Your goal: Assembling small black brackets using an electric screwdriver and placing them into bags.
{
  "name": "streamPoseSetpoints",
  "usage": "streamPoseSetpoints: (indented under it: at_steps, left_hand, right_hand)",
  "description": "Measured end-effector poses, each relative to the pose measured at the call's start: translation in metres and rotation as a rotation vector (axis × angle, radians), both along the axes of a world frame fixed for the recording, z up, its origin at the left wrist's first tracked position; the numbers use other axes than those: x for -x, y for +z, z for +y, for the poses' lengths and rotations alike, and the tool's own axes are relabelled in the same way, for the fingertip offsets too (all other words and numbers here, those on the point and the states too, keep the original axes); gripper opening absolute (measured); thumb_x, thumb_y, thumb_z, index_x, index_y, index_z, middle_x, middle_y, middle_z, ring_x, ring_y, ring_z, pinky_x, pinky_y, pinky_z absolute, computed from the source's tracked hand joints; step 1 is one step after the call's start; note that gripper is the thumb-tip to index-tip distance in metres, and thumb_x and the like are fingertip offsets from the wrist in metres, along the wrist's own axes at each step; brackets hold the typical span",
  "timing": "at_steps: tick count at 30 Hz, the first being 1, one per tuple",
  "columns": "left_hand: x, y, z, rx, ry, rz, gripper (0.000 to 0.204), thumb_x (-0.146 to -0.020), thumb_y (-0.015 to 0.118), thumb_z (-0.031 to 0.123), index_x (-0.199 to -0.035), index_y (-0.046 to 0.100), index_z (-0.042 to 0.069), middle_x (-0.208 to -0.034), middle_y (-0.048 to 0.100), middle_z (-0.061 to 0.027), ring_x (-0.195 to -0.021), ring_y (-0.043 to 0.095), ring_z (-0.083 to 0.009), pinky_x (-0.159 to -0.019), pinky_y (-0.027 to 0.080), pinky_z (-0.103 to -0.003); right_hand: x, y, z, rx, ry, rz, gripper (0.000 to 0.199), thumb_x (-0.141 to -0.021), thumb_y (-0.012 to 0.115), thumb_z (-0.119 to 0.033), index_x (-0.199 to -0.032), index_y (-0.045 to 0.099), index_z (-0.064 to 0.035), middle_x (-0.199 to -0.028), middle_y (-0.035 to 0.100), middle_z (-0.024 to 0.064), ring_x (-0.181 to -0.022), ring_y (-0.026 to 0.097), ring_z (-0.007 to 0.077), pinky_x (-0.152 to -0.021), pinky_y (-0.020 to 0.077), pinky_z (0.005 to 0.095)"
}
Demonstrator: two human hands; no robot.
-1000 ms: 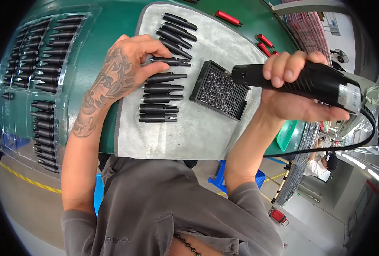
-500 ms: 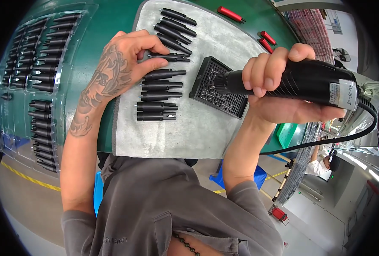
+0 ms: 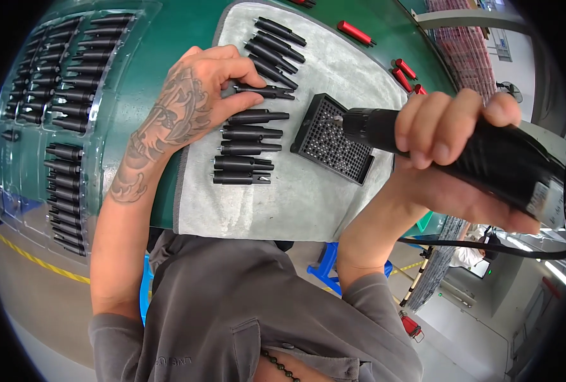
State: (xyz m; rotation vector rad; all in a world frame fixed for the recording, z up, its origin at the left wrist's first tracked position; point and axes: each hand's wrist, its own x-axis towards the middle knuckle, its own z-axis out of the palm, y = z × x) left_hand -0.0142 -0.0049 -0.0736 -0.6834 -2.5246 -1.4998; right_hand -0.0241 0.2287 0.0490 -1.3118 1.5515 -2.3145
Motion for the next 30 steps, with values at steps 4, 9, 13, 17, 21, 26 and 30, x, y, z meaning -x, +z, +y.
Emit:
streamPoseSetpoints:
  at_steps: [4,9,13,17,21,26,30]
  left_hand:
    - [0.001,0.0,-0.001,0.014,0.004,0.001,0.014,-0.075,0.08,0.007,-0.085,0.072,0.01,-0.08,0.057,0.0043,-0.066,0.043,-0.0108,-0.074,0.036,-0.024]
    - [0.002,-0.002,-0.002,0.038,0.01,-0.002,0.014,-0.074,0.08,0.008,-0.085,0.072,0.01,-0.082,0.057,0.004,-0.066,0.044,-0.0115,-0.075,0.036,-0.024]
    - [0.002,-0.004,-0.002,0.047,0.018,0.0,0.013,-0.074,0.08,0.008,-0.084,0.072,0.01,-0.082,0.058,0.0038,-0.066,0.044,-0.012,-0.075,0.036,-0.025]
    - [0.002,-0.005,-0.001,0.06,0.028,0.005,0.012,-0.074,0.079,0.009,-0.084,0.072,0.01,-0.082,0.058,0.0036,-0.066,0.045,-0.0124,-0.076,0.035,-0.026]
    - [0.001,-0.003,-0.003,0.076,0.025,-0.016,0.011,-0.075,0.078,0.009,-0.084,0.072,0.01,-0.082,0.058,0.0034,-0.066,0.044,-0.0125,-0.077,0.035,-0.027]
    - [0.0,0.001,0.0,0.088,0.013,-0.004,0.011,-0.076,0.078,0.009,-0.084,0.072,0.01,-0.081,0.057,0.0036,-0.065,0.044,-0.0126,-0.077,0.035,-0.027]
    - [-0.001,0.001,-0.001,0.093,0.022,0.001,0.01,-0.077,0.078,0.01,-0.084,0.072,0.009,-0.081,0.056,0.0037,-0.065,0.044,-0.0122,-0.077,0.035,-0.026]
  right_hand:
    - [0.009,0.004,-0.022,0.005,0.016,0.015,0.114,-0.068,0.047,-0.095,-0.132,0.049,-0.0006,-0.074,0.057,0.0062,-0.055,0.052,0.0137,-0.049,0.0436,0.0304]
    - [0.016,-0.006,-0.044,-0.007,0.014,-0.043,0.115,-0.068,0.046,-0.096,-0.133,0.048,-0.0003,-0.075,0.057,0.0068,-0.056,0.052,0.0149,-0.05,0.0446,0.0321]
    - [0.017,-0.015,-0.053,-0.013,0.015,-0.076,0.115,-0.068,0.045,-0.096,-0.131,0.049,-0.0005,-0.074,0.057,0.007,-0.055,0.053,0.016,-0.05,0.045,0.033]
    - [0.015,-0.024,-0.057,0.043,-0.034,-0.107,0.114,-0.068,0.043,-0.097,-0.128,0.05,-0.0005,-0.073,0.057,0.0075,-0.055,0.053,0.017,-0.05,0.0454,0.0335]
    - [0.018,-0.031,-0.057,0.02,-0.02,-0.11,0.114,-0.066,0.043,-0.099,-0.123,0.051,-0.0006,-0.071,0.057,0.0082,-0.053,0.053,0.0175,-0.049,0.0455,0.0331]
    - [0.016,-0.038,-0.056,0.046,-0.017,-0.079,0.114,-0.063,0.042,-0.1,-0.12,0.051,-0.0011,-0.07,0.057,0.0088,-0.053,0.052,0.0174,-0.049,0.0456,0.0332]
    - [0.013,-0.035,-0.054,0.087,-0.043,-0.079,0.116,-0.062,0.043,-0.1,-0.123,0.052,-0.0012,-0.071,0.057,0.0085,-0.052,0.052,0.0173,-0.049,0.0456,0.0333]
